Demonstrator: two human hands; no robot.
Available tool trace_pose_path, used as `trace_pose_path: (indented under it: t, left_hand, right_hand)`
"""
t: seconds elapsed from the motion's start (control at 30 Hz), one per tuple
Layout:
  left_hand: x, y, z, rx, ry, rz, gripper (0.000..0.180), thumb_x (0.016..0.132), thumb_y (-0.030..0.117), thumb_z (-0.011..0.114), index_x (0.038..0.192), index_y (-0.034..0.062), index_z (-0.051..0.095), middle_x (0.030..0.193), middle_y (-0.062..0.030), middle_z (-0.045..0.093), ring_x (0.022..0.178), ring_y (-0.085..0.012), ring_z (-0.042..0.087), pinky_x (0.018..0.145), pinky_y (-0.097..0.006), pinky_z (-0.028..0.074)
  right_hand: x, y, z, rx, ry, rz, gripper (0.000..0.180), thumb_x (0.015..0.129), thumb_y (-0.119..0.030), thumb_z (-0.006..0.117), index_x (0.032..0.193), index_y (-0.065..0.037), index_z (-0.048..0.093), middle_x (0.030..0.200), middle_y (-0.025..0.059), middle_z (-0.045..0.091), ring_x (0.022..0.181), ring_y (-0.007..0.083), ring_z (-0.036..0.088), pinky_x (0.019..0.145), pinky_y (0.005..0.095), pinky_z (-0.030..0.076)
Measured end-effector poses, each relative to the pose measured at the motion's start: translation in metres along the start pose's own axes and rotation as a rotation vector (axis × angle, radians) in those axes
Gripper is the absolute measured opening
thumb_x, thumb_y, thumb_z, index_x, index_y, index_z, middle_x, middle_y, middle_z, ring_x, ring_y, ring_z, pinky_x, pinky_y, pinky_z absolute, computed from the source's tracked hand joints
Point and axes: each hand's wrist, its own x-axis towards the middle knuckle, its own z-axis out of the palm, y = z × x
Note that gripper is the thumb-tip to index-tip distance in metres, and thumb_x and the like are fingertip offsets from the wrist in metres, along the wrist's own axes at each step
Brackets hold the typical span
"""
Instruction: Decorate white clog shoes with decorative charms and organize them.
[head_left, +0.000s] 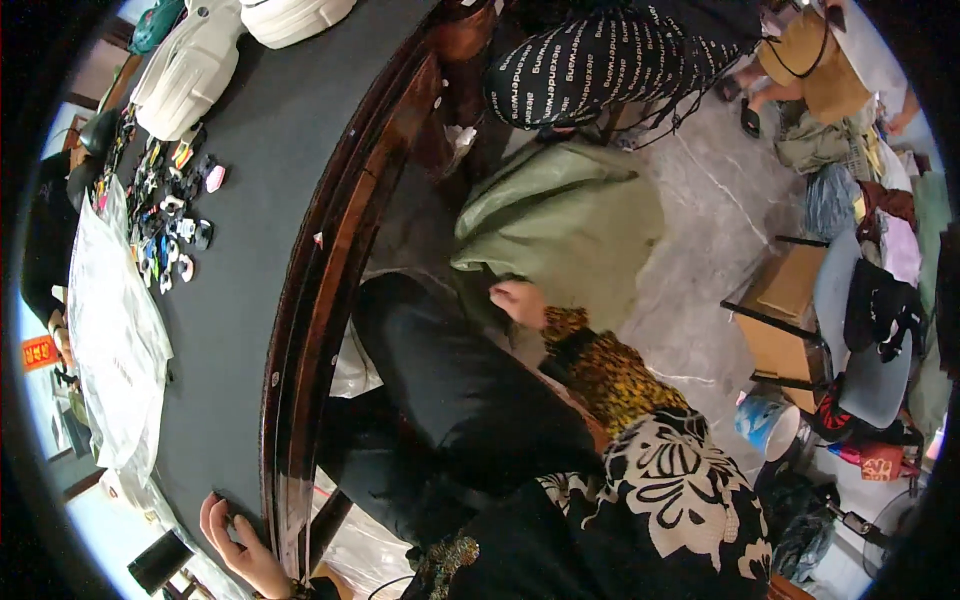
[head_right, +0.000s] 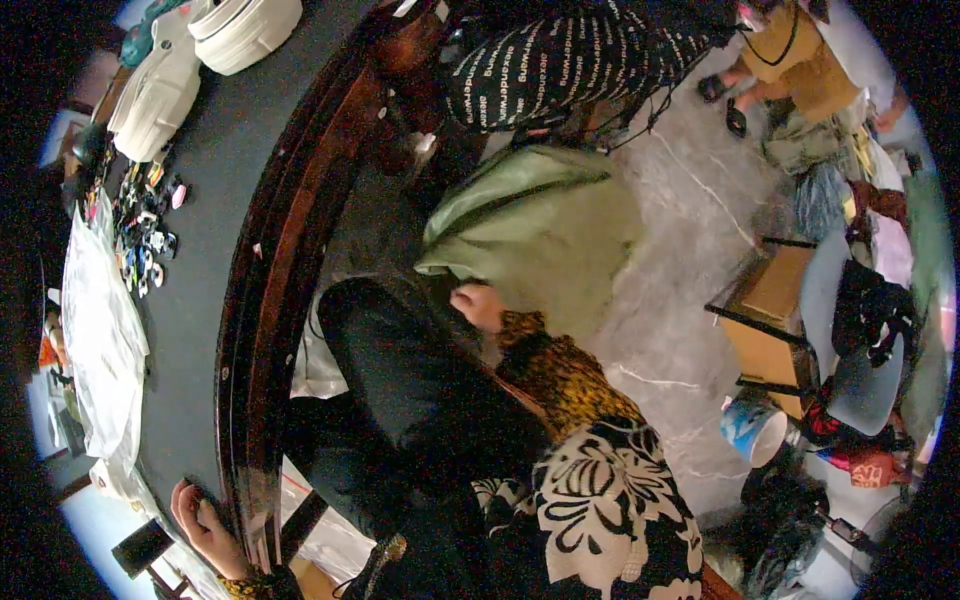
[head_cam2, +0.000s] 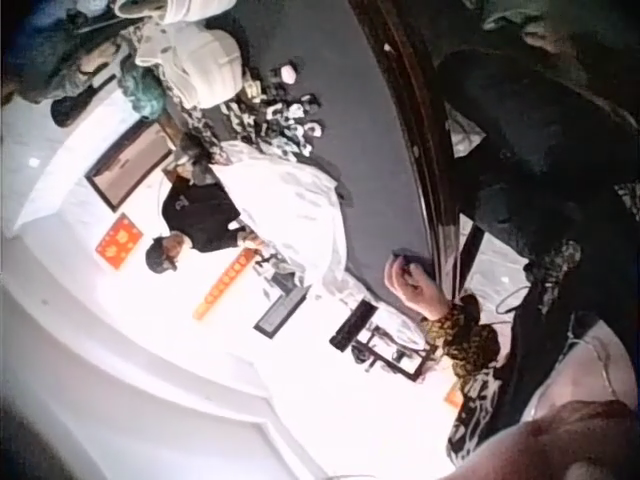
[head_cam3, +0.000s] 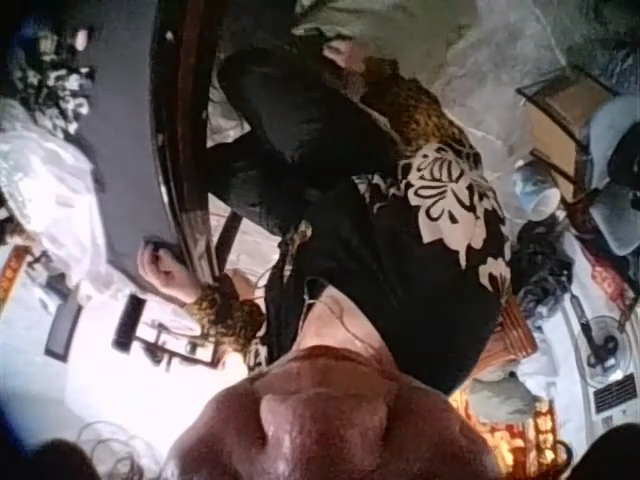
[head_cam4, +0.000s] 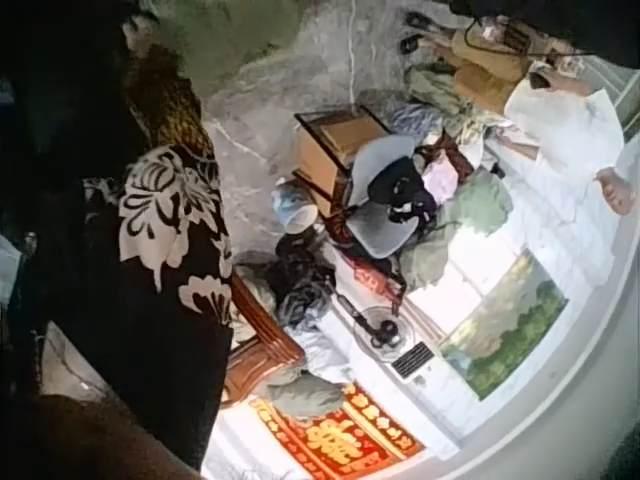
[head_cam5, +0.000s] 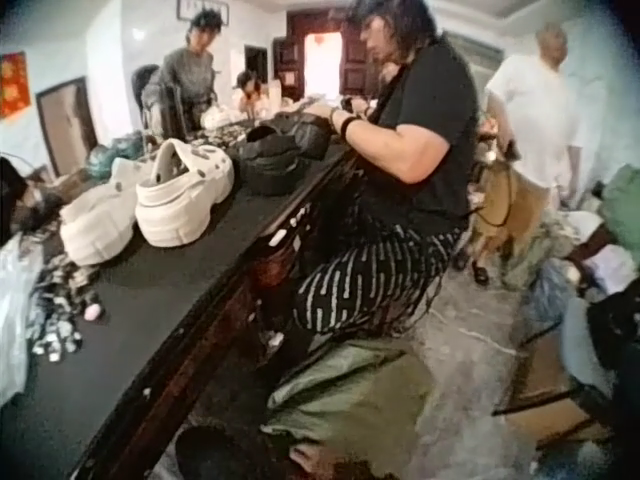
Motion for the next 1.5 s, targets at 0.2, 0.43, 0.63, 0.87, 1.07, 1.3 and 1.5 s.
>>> trace_pose_path:
  t: [0.2, 0.43, 0.63, 0.87, 1.07, 1.3, 1.5]
  left_hand:
    - [0.001, -0.007, 0.019, -0.045, 0.092, 0.040, 0.023, 0.090, 0.003, 0.046, 0.111, -0.0049, 0.052, 0.121, -0.0168, 0.049, 0.109, -0.0279, 0.048, 0.095, -0.036, 0.038]
    - [-0.004, 0.004, 0.010, 0.035, 0.140, -0.001, 0.022, 0.091, 0.005, 0.045, 0.110, -0.0048, 0.052, 0.120, -0.0167, 0.050, 0.107, -0.0267, 0.049, 0.094, -0.035, 0.039]
    - [0.002, -0.010, 0.028, -0.032, 0.106, 0.065, 0.024, 0.092, 0.006, 0.045, 0.113, -0.0043, 0.052, 0.122, -0.0170, 0.049, 0.109, -0.0273, 0.048, 0.094, -0.036, 0.039]
    - [0.001, 0.002, 0.025, 0.031, 0.147, 0.011, 0.023, 0.092, 0.005, 0.045, 0.112, -0.0047, 0.052, 0.121, -0.0166, 0.050, 0.109, -0.0284, 0.049, 0.095, -0.037, 0.039]
    - [0.004, -0.002, 0.038, 0.021, 0.160, 0.028, 0.021, 0.090, 0.004, 0.046, 0.108, -0.0051, 0.052, 0.119, -0.0167, 0.052, 0.109, -0.0294, 0.049, 0.097, -0.039, 0.037]
    - [0.003, 0.018, 0.016, 0.189, 0.159, 0.055, 0.020, 0.090, 0.003, 0.045, 0.106, -0.0053, 0.052, 0.118, -0.0167, 0.052, 0.109, -0.0298, 0.049, 0.097, -0.039, 0.036]
    - [-0.003, 0.010, 0.017, 0.151, 0.197, 0.035, 0.020, 0.091, 0.003, 0.044, 0.107, -0.0051, 0.052, 0.119, -0.0167, 0.052, 0.109, -0.0299, 0.049, 0.097, -0.039, 0.037]
  right_hand:
    - [-0.095, 0.043, -0.121, 0.858, 0.425, 0.538, 0.037, 0.088, -0.040, 0.057, 0.089, -0.003, 0.060, 0.076, 0.0092, 0.062, 0.065, 0.0199, 0.060, 0.057, 0.0340, 0.050]
    - [-0.083, 0.173, -0.113, 0.800, 0.444, 0.937, 0.043, 0.090, -0.040, 0.054, 0.110, -0.001, 0.054, 0.092, 0.0088, 0.059, 0.069, 0.0201, 0.056, 0.055, 0.0343, 0.043]
    - [-0.038, 0.271, -0.130, 0.120, 0.465, 0.503, 0.056, 0.092, -0.043, 0.046, 0.129, -0.001, 0.044, 0.103, 0.0114, 0.058, 0.083, 0.0260, 0.055, 0.061, 0.0422, 0.042]
    - [0.000, 0.210, -0.106, 0.259, 0.574, 0.993, 0.072, 0.076, -0.051, 0.068, 0.123, 0.000, 0.051, 0.109, 0.0166, 0.060, 0.093, 0.0253, 0.057, 0.069, 0.0421, 0.046]
    - [-0.053, 0.214, -0.123, -0.426, 0.184, 0.933, 0.062, 0.077, -0.051, 0.066, 0.112, 0.001, 0.060, 0.100, 0.0231, 0.062, 0.096, 0.0312, 0.059, 0.077, 0.0408, 0.045]
    - [-0.047, 0.193, -0.058, -0.566, -0.390, 0.957, 0.067, 0.091, -0.042, 0.047, 0.142, -0.012, 0.015, 0.115, 0.0164, 0.059, 0.096, 0.0271, 0.060, 0.065, 0.0411, 0.049]
    - [-0.064, 0.335, -0.062, -1.057, -0.315, 0.592, 0.064, 0.082, -0.033, 0.058, 0.136, -0.015, 0.029, 0.103, 0.0121, 0.063, 0.090, 0.0283, 0.061, 0.070, 0.0408, 0.049]
